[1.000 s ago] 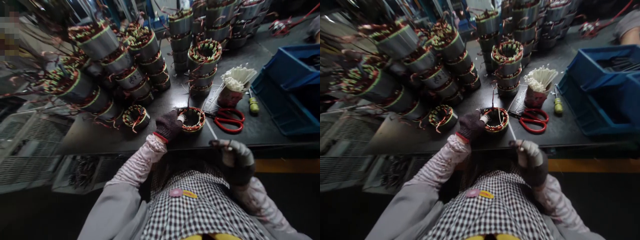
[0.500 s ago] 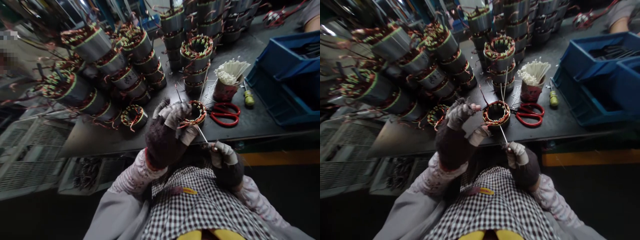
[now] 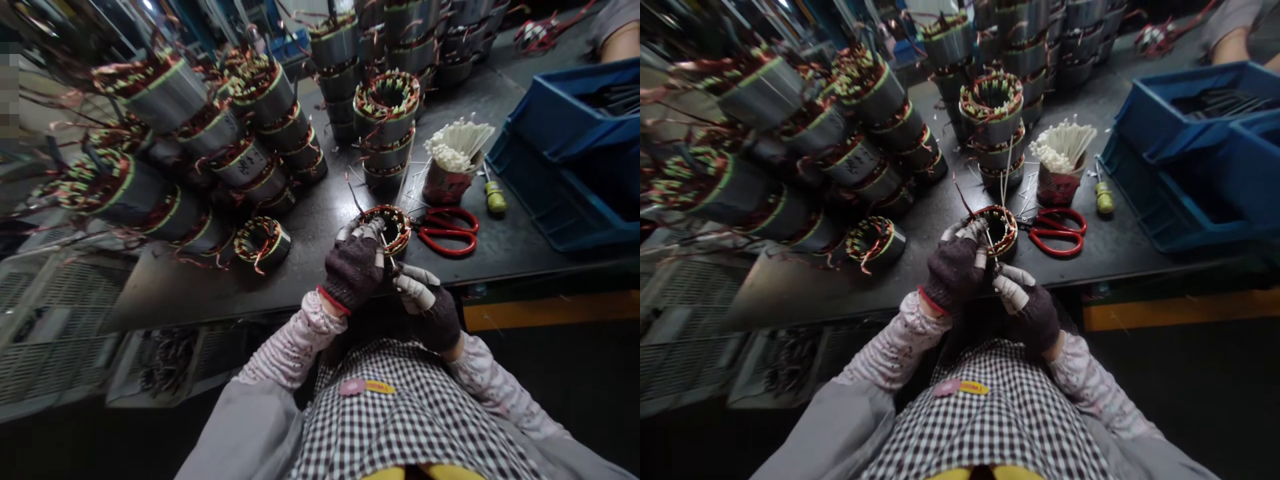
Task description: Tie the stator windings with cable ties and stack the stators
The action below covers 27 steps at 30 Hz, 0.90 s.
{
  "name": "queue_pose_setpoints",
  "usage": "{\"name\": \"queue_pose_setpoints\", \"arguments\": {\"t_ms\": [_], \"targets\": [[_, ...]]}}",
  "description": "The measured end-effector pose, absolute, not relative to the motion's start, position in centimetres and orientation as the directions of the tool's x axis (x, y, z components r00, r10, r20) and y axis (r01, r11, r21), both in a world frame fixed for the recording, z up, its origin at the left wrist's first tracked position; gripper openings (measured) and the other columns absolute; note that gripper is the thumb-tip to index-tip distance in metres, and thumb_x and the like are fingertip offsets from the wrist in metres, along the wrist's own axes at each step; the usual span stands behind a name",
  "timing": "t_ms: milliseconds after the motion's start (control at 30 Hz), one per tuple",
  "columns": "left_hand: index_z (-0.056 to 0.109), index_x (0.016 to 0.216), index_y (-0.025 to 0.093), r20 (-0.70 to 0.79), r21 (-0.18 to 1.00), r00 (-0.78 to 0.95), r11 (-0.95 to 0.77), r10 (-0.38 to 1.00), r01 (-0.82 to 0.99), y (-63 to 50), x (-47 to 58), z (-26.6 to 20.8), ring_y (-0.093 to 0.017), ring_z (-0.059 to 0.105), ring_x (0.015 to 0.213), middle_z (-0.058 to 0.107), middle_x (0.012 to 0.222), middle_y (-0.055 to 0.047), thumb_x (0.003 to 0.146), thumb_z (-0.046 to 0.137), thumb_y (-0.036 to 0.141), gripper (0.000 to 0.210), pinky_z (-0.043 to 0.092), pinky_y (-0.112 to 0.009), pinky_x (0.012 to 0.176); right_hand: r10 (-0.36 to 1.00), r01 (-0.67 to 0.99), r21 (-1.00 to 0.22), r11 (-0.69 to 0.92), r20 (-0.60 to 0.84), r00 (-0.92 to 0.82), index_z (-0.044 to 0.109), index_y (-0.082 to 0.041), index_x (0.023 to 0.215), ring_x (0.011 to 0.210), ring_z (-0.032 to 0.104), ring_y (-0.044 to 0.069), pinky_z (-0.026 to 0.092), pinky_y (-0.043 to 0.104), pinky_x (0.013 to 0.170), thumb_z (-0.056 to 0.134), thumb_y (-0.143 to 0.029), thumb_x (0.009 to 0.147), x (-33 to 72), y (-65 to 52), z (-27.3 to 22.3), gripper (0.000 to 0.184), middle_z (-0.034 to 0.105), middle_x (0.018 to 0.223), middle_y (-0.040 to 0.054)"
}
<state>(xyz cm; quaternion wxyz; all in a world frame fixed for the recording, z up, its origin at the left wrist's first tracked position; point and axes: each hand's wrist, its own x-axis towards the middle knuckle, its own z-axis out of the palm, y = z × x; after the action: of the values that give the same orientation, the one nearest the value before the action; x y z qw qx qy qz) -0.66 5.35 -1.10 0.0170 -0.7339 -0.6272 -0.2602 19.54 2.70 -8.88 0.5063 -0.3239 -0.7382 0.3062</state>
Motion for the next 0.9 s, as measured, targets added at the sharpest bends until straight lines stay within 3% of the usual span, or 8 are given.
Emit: {"name": "queue_pose_setpoints", "arguments": {"t_ms": [133,233,367,533,767,900], "targets": [[0.085,0.136,0.022,0.433,0.568,-0.029,-0.248,0.901,0.784,5.5,-0.8,-2.6,-0.029,0.081,0.141,0.089,0.139,-0.010,0.109,0.070,0.022,0.031,0.062,-0.051,0.133,0.764,0.145,-0.753,0.642,0.613,-0.203,0.086,-0.032,0.124,0.112,0.089,0.026,0.076,0.044,0.099,0.072,-0.018,0.109,19.4,3.5,-7.2,0.025,0.091,0.121,0.0065],[0.087,0.130,0.023,0.485,0.702,-0.106,-0.314,0.868,0.639,5.5,-1.0,-3.5,-0.026,0.086,0.127,0.091,0.131,-0.009,0.109,0.073,0.025,0.025,0.067,-0.049,0.125,0.881,0.079,-0.880,0.469,0.459,-0.117,0.085,-0.030,0.115,0.095,0.087,0.022,0.075,0.040,0.090,0.080,-0.029,0.108,19.2,4.5,-5.5,0.008,0.091,0.105,0.0028],[0.091,0.111,0.026,0.559,0.639,-0.016,-0.418,0.829,0.645,5.4,-0.9,-3.6,-0.027,0.086,0.117,0.093,0.109,-0.005,0.104,0.083,0.031,0.012,0.063,-0.058,0.127,0.956,0.045,-0.969,0.243,0.231,-0.179,0.084,-0.027,0.107,0.087,0.084,0.022,0.073,0.038,0.083,0.087,-0.043,0.102,19.1,5.7,-3.3,0.017,0.089,0.101,0.0036],[0.091,0.111,0.026,0.523,0.634,-0.022,-0.372,0.852,0.678,5.6,-0.7,-3.1,-0.028,0.086,0.119,0.093,0.109,-0.005,0.102,0.084,0.030,0.012,0.062,-0.059,0.125,0.942,0.242,-0.917,0.317,0.274,-0.195,0.085,-0.025,0.106,0.097,0.084,0.028,0.072,0.049,0.096,0.083,-0.044,0.101,18.7,6.9,-1.6,0.019,0.089,0.105,0.0081],[0.090,0.111,0.026,0.517,0.594,0.007,-0.365,0.856,0.717,5.5,-0.7,-3.2,-0.027,0.085,0.122,0.093,0.111,-0.004,0.101,0.086,0.027,0.010,0.060,-0.057,0.128,0.913,0.284,-0.871,0.402,0.357,-0.196,0.086,-0.026,0.109,0.093,0.083,0.028,0.071,0.047,0.094,0.079,-0.041,0.106,18.5,6.3,-1.4,0.017,0.088,0.103,0.0083],[0.091,0.116,0.026,0.509,0.615,0.011,-0.372,0.861,0.695,5.4,-0.9,-3.2,-0.030,0.084,0.125,0.093,0.112,-0.005,0.103,0.083,0.027,0.015,0.059,-0.061,0.128,0.886,0.398,-0.792,0.462,0.395,-0.242,0.086,-0.024,0.110,0.099,0.086,0.031,0.072,0.048,0.095,0.076,-0.038,0.106,18.5,7.0,-2.1,0.017,0.090,0.107,0.0116]]}}
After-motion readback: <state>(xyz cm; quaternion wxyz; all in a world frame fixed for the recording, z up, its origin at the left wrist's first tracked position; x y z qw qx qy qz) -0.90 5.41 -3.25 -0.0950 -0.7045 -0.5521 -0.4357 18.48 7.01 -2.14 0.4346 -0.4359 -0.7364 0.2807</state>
